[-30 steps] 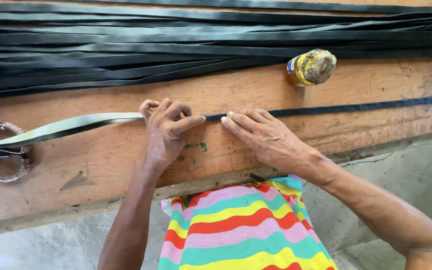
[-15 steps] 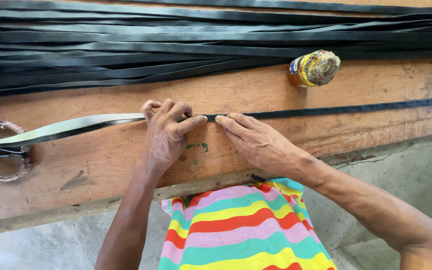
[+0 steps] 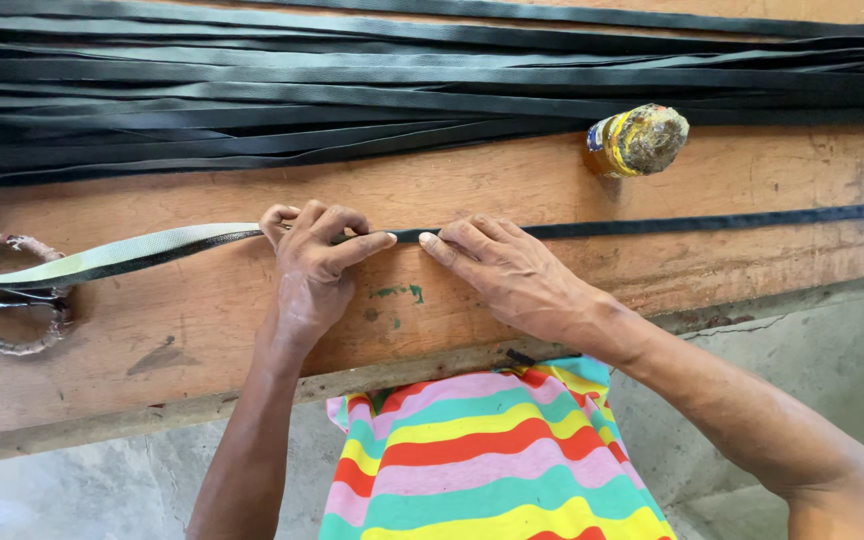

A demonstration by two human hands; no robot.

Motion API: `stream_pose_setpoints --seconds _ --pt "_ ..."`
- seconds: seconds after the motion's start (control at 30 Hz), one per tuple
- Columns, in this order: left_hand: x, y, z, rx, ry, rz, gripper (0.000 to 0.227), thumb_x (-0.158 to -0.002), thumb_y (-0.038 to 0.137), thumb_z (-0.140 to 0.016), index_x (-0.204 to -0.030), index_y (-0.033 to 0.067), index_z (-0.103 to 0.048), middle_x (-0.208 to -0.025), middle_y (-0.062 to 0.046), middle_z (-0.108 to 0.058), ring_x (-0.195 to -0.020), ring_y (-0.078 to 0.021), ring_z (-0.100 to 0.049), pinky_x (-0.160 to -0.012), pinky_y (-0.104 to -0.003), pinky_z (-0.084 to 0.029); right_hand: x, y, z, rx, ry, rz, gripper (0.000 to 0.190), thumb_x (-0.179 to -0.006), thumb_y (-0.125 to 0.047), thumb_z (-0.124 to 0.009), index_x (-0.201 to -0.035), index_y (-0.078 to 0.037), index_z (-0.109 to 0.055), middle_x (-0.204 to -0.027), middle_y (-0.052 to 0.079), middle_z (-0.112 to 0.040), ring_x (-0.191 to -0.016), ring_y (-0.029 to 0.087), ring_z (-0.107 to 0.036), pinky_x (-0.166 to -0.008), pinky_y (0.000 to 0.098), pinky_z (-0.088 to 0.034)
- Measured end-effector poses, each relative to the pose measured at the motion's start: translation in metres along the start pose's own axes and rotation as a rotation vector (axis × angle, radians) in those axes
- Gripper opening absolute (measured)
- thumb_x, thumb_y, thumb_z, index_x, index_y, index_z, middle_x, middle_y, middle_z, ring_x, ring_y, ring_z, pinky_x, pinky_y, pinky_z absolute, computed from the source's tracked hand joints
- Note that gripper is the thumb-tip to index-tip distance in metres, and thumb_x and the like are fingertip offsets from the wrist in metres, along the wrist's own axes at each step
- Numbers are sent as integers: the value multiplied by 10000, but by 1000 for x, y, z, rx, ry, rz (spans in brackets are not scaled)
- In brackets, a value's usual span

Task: The person applies glue to black rubber straps using a small bottle, then presses a white fabric strap onto the glued area. The person repeats this process for multiple straps, aligning and smoothing them on a wooden workbench.

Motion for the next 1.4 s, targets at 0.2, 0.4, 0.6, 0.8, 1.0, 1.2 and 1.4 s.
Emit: stream_pose_setpoints --seconds 0.2,0.4,0.6,0.8,1.0,1.2,1.4 --pt "-1 2 2 -26 -10 -14 506 -698 -56 -740 -1051 301 -804 -993 75 -638 -986 -169 -574 -978 -462 -282 0 1 -1 13 -8 -3 748 -723 -12 -644 -1452 -21 -476 -1333 150 -525 -1275 354 -499 -1087 459 -410" --pt "3 4 6 -66 -54 -14 522 -682 -12 -748 -1090 307 -806 -1014 50 -625 -1019 -184 -570 -1009 -480 -277 -9 4 -12 46 -157 -94 752 -825 -26 -620 -1556 -89 -451 -1236 113 -542 -1201 328 -525 -1065 451 -420" --pt "4 -8 13 -26 40 -7 496 -759 -37 -736 -1114 305 -796 -1030 87 -670 -1021 -143 -596 -1045 -466 -285 -18 -27 -5 71 56 101 570 -817 -49 -608 -1355 112 -509 -1361 216 -528 -1223 355 -539 -1069 409 -457" --pt "14 -17 18 -30 30 19 511 -716 -48 -735 -1073 312 -799 -1002 80 -668 -992 -150 -593 -1046 -476 -276 -19 -24 -4 18 54 62 375 -814 -37 -594 -1174 68 -576 -1368 220 -541 -1227 373 -547 -1057 422 -464" --pt "17 -20 20 -64 3 30 512 -732 -38 -745 -1075 337 -805 -1021 74 -658 -1004 -157 -580 -1025 -463 -273 -20 -25 -1 26 88 94 461 -785 -8 -605 -1236 82 -562 -1371 217 -542 -1261 380 -538 -1086 431 -455" --pt "17 -20 20 -86 -12 35 492 -744 -15 -751 -1082 339 -807 -1008 59 -640 -1000 -170 -575 -1011 -454 -279 -23 -20 -10 5 39 61 684 -760 -40 -651 -1423 13 -493 -1274 169 -555 -1203 347 -537 -1050 471 -419" --pt "15 -14 21 -131 12 48 498 -743 -19 -744 -1082 338 -821 -979 32 -630 -997 -170 -587 -980 -452 -290 -24 -18 -23 78 96 43 755 -804 -137 -695 -1512 -76 -439 -1217 108 -516 -1223 307 -478 -1101 499 -381"
Point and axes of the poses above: each hand's wrist, its own x-axis away from the middle knuckle, its own z-axis out of the back of the hand, y = z × x, the point moved 7 cm from there along -x, towards the middle knuckle
